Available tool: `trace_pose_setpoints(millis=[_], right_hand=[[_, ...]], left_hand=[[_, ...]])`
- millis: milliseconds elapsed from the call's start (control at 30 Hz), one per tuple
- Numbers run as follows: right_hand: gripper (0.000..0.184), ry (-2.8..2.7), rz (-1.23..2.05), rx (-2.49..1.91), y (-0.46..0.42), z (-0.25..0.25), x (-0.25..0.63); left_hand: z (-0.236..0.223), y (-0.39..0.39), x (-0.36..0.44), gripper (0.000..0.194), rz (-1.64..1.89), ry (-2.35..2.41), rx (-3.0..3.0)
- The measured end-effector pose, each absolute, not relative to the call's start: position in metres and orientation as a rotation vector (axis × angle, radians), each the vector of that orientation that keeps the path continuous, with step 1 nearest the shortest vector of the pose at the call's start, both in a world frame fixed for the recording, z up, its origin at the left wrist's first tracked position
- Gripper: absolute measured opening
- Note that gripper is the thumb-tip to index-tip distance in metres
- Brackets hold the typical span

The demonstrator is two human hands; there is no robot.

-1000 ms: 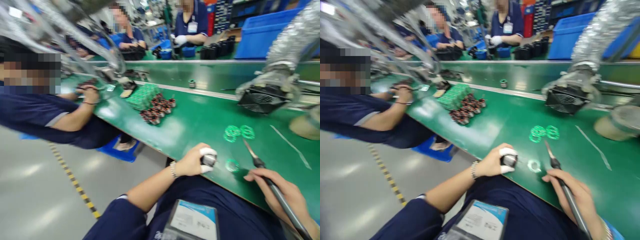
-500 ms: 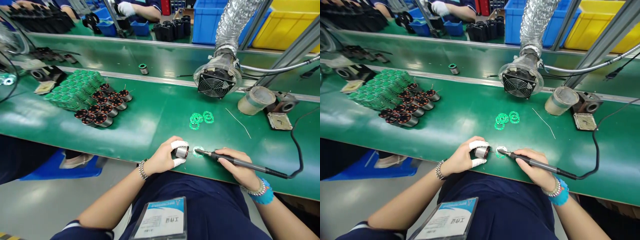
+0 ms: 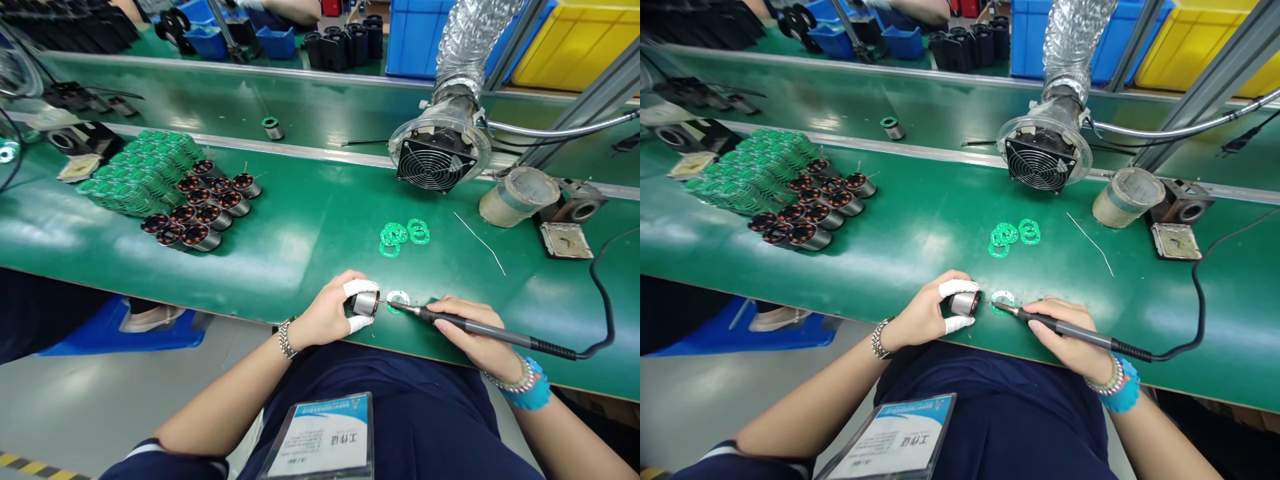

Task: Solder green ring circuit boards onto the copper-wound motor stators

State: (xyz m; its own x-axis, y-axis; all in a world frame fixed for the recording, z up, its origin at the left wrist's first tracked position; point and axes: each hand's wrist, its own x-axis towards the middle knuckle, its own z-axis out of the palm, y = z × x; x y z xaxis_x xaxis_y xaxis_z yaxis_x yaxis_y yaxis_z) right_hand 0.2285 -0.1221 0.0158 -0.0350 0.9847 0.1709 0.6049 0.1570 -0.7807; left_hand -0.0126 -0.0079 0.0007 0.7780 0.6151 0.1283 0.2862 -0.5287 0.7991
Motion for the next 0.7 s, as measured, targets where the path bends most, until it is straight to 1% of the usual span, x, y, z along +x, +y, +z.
trace_pose_setpoints(millis=[433,700], right_hand=[[0.014,-1.717,0.704,-1.508,-0.123,0.016,0.230],[0.013,-1.639,0.619,-1.512,-0.128,0.022,0.240]], left_hand=[[0.001,-0.009,-0.012,0.045,0.518,0.685,2.144],[0.000,-0.009,-0.012,0.043,0.501,0.689,2.152]])
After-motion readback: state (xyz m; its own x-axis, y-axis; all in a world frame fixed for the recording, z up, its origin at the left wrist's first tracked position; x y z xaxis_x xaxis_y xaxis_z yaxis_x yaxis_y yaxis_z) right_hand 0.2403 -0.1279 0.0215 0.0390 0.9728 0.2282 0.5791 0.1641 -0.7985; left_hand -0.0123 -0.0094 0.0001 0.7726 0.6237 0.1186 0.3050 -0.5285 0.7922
